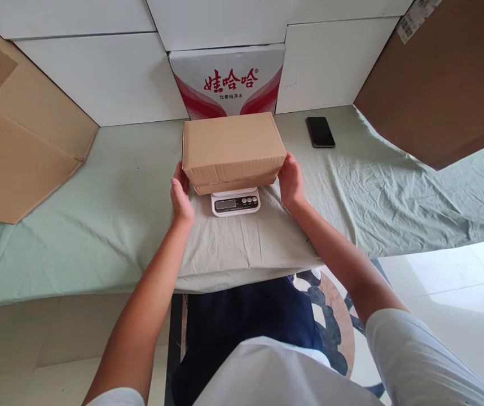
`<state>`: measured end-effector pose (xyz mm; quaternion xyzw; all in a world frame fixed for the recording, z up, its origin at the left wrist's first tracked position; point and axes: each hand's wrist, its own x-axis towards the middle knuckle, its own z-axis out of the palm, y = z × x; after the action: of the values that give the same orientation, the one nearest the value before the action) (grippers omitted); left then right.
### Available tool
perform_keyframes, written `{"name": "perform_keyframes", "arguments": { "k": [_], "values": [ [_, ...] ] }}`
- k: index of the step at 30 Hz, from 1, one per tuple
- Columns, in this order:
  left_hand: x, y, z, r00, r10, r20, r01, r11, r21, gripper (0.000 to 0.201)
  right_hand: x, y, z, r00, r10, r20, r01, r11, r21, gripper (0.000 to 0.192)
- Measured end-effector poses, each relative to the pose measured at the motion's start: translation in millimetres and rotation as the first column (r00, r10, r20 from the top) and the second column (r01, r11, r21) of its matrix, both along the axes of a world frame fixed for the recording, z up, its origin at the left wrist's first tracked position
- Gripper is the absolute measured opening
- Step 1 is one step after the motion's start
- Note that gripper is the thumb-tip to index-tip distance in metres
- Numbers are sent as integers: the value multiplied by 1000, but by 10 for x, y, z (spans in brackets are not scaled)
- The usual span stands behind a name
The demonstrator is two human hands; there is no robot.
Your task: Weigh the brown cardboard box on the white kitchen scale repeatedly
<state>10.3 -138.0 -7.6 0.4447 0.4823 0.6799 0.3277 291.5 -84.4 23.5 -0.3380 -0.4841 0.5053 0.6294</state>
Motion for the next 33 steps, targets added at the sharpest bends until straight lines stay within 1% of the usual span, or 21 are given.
{"name": "perform_keyframes", "arguments": {
  "k": [3,7,10,13,15,18,21,24,29,33],
  "values": [
    [8,-2,20,1000,1,10,-1,1000,-1,101,-19,-7,9,1000,-6,0,6,1000,-7,61],
    [19,-16,65,1000,-18,-11,18,1000,7,96,-31,-14,20,1000,-11,0,11,1000,-13,61],
    [32,-35,79,1000,-24,2,24,1000,18,91,-29,-14,19,1000,-5,15,5,1000,-8,63],
    [54,-50,74,995,-95,-10,95,994,44,86,-33,-23,6,999,3,44,-4,1000,17,65],
    [69,-62,77,990,-137,-25,138,988,66,84,-44,-44,0,998,4,70,-8,998,57,68],
    [83,-105,107,990,-139,-28,141,985,98,81,-62,-100,20,992,26,124,-40,992,116,69],
    [88,-186,145,991,-125,-42,129,984,120,78,-71,-166,78,990,41,135,-57,992,114,73],
    [102,-260,158,989,-129,-66,135,986,102,80,-79,-210,130,992,37,118,-48,995,87,76],
    [147,-281,159,982,-174,-78,177,984,31,90,-117,-215,131,995,54,85,-60,996,70,69],
    [172,-271,219,969,-228,-98,234,971,49,87,-131,-192,136,995,29,94,-35,997,64,65]
  ]
}}
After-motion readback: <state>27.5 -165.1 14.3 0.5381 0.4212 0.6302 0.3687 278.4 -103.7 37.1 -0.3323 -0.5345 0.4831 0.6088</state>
